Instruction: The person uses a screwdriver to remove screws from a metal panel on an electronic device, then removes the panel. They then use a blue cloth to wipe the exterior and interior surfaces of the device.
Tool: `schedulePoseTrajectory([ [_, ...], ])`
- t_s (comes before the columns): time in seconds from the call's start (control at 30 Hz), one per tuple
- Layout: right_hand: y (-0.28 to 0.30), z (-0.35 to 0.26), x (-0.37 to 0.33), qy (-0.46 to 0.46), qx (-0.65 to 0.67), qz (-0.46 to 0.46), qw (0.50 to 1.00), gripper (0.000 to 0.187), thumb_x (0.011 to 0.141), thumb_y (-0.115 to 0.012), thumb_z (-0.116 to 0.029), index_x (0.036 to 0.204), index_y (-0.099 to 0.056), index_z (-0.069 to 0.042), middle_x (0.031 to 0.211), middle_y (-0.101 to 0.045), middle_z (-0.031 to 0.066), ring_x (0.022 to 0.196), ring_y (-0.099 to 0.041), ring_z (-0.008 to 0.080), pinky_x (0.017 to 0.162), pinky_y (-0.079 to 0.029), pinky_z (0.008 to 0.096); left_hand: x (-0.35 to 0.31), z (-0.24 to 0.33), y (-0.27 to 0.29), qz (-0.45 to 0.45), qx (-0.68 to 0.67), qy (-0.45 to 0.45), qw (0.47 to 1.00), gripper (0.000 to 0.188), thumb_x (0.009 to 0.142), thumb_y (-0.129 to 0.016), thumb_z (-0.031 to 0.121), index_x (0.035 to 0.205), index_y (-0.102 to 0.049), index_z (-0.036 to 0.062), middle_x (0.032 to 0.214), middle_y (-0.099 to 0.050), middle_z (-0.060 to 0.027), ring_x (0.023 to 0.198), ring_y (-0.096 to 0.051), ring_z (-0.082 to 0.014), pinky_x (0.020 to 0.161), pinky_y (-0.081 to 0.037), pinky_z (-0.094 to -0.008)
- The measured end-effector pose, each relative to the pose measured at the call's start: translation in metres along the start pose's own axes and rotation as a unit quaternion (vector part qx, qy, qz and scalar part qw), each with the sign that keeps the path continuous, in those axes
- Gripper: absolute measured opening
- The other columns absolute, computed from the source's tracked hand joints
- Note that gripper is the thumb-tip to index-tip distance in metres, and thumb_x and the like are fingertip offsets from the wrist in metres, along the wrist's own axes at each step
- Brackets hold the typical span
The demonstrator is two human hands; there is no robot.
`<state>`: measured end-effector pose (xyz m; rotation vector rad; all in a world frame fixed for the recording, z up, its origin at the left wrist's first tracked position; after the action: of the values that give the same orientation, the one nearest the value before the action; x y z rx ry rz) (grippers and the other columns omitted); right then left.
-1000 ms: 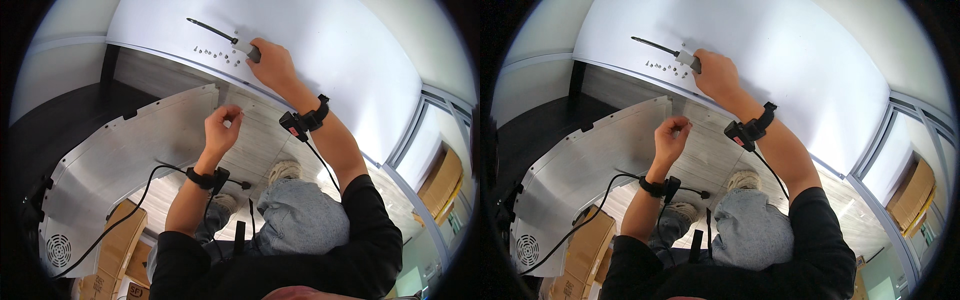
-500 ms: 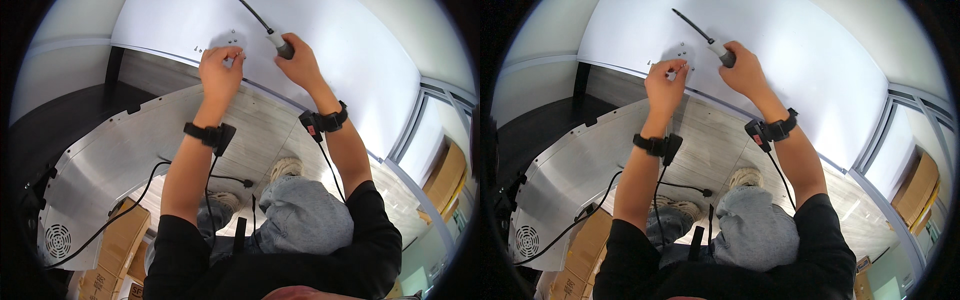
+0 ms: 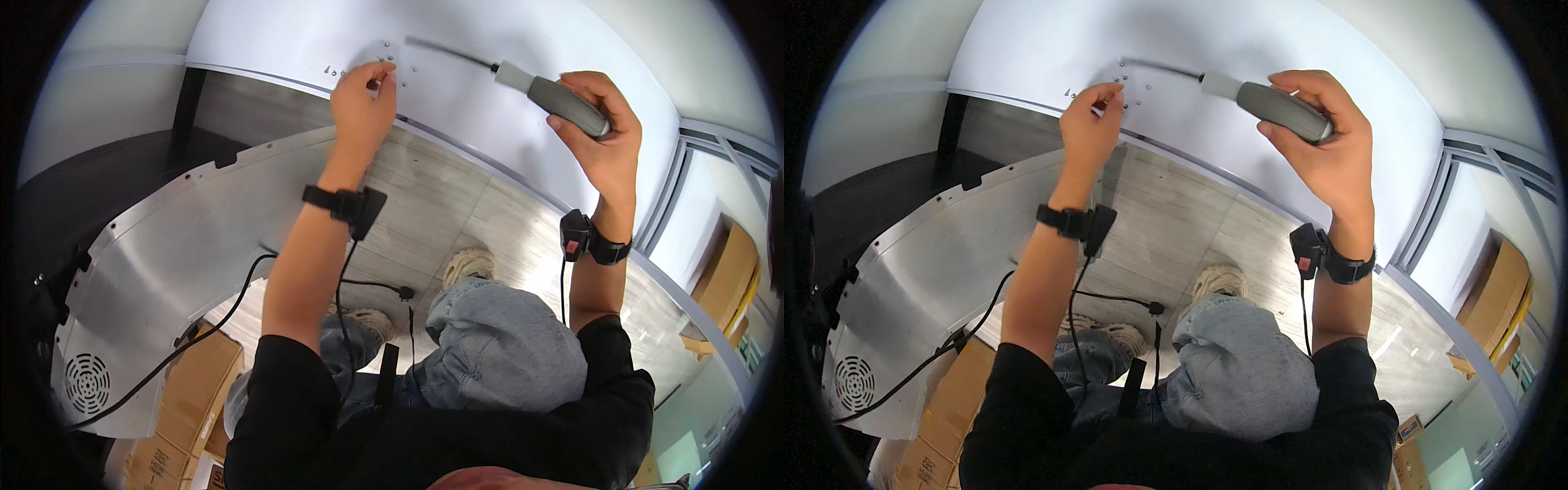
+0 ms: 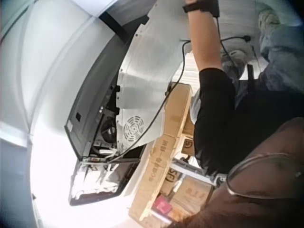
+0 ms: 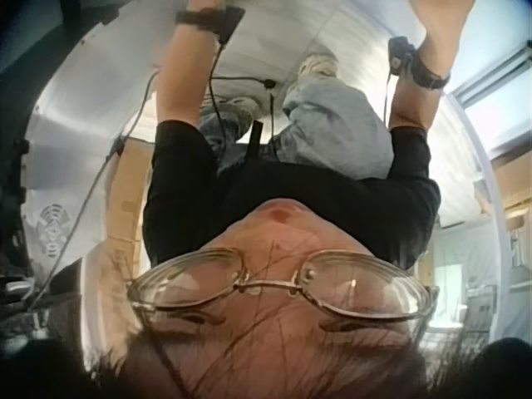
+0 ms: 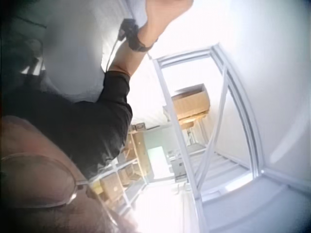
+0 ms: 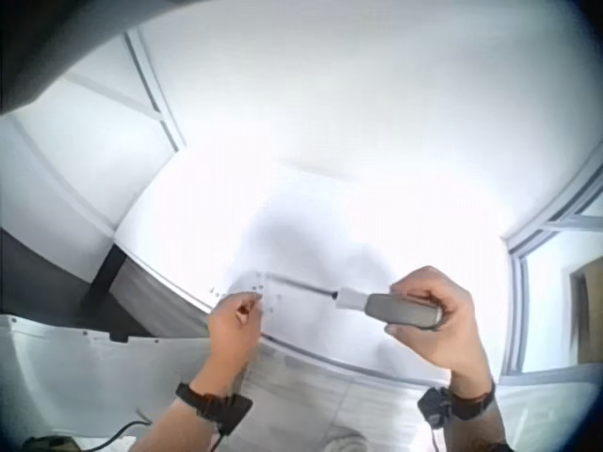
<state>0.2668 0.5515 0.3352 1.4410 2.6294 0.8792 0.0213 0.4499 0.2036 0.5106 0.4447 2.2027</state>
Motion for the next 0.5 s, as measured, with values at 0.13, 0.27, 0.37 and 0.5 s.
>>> schedulePoseTrajectory([
  [0.13,-0.022,-0.001,-0.001,-0.01,0.089,0.014,0.996,0.031,0.073,-0.075,0.002,0.1,-0.062,-0.005,0.087,-0.065,0.0024,0.079,-0.061,0.0105,0.068,-0.049,0.0237,-0.046,-0.011,0.013,0.012,-0.102,0.1,0.99,0.021,0.082,-0.065,0.005,0.103,-0.066,0.0027,0.087,-0.066,-0.0054,0.066,-0.057,-0.0099,0.061,-0.047,-0.0235],
  [0.27,-0.054,-0.01,-0.003,0.019,0.016,-0.045,0.999,0.027,0.077,-0.073,-0.001,0.096,-0.055,-0.006,0.083,-0.062,0.0034,0.072,-0.058,0.0099,0.06,-0.047,0.0234,-0.079,-0.026,0.005,-0.041,-0.086,0.183,0.979,0.031,0.083,-0.065,0.006,0.113,-0.061,0.0021,0.094,-0.065,-0.0073,0.073,-0.058,-0.0128,0.066,-0.049,-0.0264],
  [0.37,-0.072,-0.011,-0.004,0.025,0.001,-0.061,0.998,0.026,0.078,-0.072,-0.003,0.095,-0.054,-0.006,0.081,-0.059,0.0041,0.067,-0.057,0.0111,0.053,-0.046,0.0234,-0.091,-0.033,-0.007,-0.11,-0.029,0.172,0.979,0.043,0.083,-0.064,0.006,0.124,-0.054,0.0037,0.109,-0.059,-0.0108,0.082,-0.059,-0.0163,0.072,-0.05,-0.0292],
  [0.5,-0.085,-0.014,-0.006,0.029,-0.011,-0.084,0.996,0.025,0.077,-0.071,-0.004,0.095,-0.053,-0.005,0.082,-0.059,0.0062,0.066,-0.058,0.0157,0.053,-0.046,0.0258,-0.097,-0.032,-0.011,-0.108,-0.031,0.153,0.982,0.05,0.082,-0.063,0.004,0.129,-0.049,0.0042,0.113,-0.054,-0.0126,0.079,-0.058,-0.0165,0.069,-0.05,-0.0289],
])
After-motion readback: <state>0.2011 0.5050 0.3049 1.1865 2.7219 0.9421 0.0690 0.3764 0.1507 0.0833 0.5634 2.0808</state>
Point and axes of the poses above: each hand's wrist, its own x-axis towards the middle knuckle, its own y-axis out of the back of the hand, z = x × y, the point moved 6 cm from there along x, towards the middle knuckle
